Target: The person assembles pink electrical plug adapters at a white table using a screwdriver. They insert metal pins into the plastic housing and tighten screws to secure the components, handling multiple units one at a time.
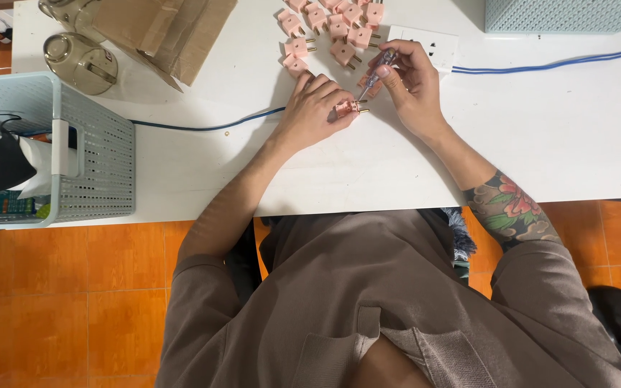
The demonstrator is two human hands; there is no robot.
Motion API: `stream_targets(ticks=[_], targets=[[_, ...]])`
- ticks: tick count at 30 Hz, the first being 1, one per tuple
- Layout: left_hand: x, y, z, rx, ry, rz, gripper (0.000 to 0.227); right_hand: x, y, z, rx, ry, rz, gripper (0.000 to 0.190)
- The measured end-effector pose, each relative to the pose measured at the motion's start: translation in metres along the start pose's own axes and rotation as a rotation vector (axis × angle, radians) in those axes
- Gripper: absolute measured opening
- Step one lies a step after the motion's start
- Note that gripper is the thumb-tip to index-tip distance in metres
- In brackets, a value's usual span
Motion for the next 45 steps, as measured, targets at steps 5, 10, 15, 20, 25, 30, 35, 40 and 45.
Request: stream_targets(ticks=[5,10,15,20,25,30,35,40,45], targets=[[0.003,0.002,-0.002,-0.006,-0.002,0.008,0.021,0.002,0.0,-0.002,0.017,0.02,-0.02,0.028],[0.002,0.001,-0.001,-0.004,0.009,0.011,0.023,0.003,0.0,-0.005,-0.007,0.021,0.001,0.028],[0.004,0.003,-0.002,-0.014,0.048,0.007,0.027,0.003,-0.007,-0.005,0.008,0.032,0.006,0.028],[0.005,0.003,-0.003,-0.017,0.029,-0.007,0.025,0.001,-0.009,-0.006,-0.012,0.048,-0.003,0.029],[0.005,0.004,-0.002,-0.035,0.031,-0.033,0.025,0.002,-0.005,-0.006,-0.032,0.056,-0.053,0.029],[0.007,0.006,-0.003,-0.06,0.068,-0.05,0.03,0.002,-0.001,-0.006,-0.037,0.055,-0.074,0.028],[0.013,0.012,-0.005,-0.069,0.057,-0.086,0.031,-0.002,-0.013,-0.003,-0.104,0.033,-0.053,0.026],[0.018,0.014,-0.011,-0.049,-0.033,-0.097,0.031,-0.002,-0.014,-0.003,-0.132,0.033,-0.033,0.026],[0.019,0.015,-0.011,-0.051,-0.042,-0.1,0.031,-0.003,-0.02,-0.003,-0.108,0.006,-0.022,0.027]])
Point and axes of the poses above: each hand's wrist, its own z-axis towards the middle knuckle, its own x-axis out of the palm, y = z × x, the point moved 5 cm from there along z, towards the middle knuckle, and after that the axes turned 3 degrees about x, right-handed, at the moved point
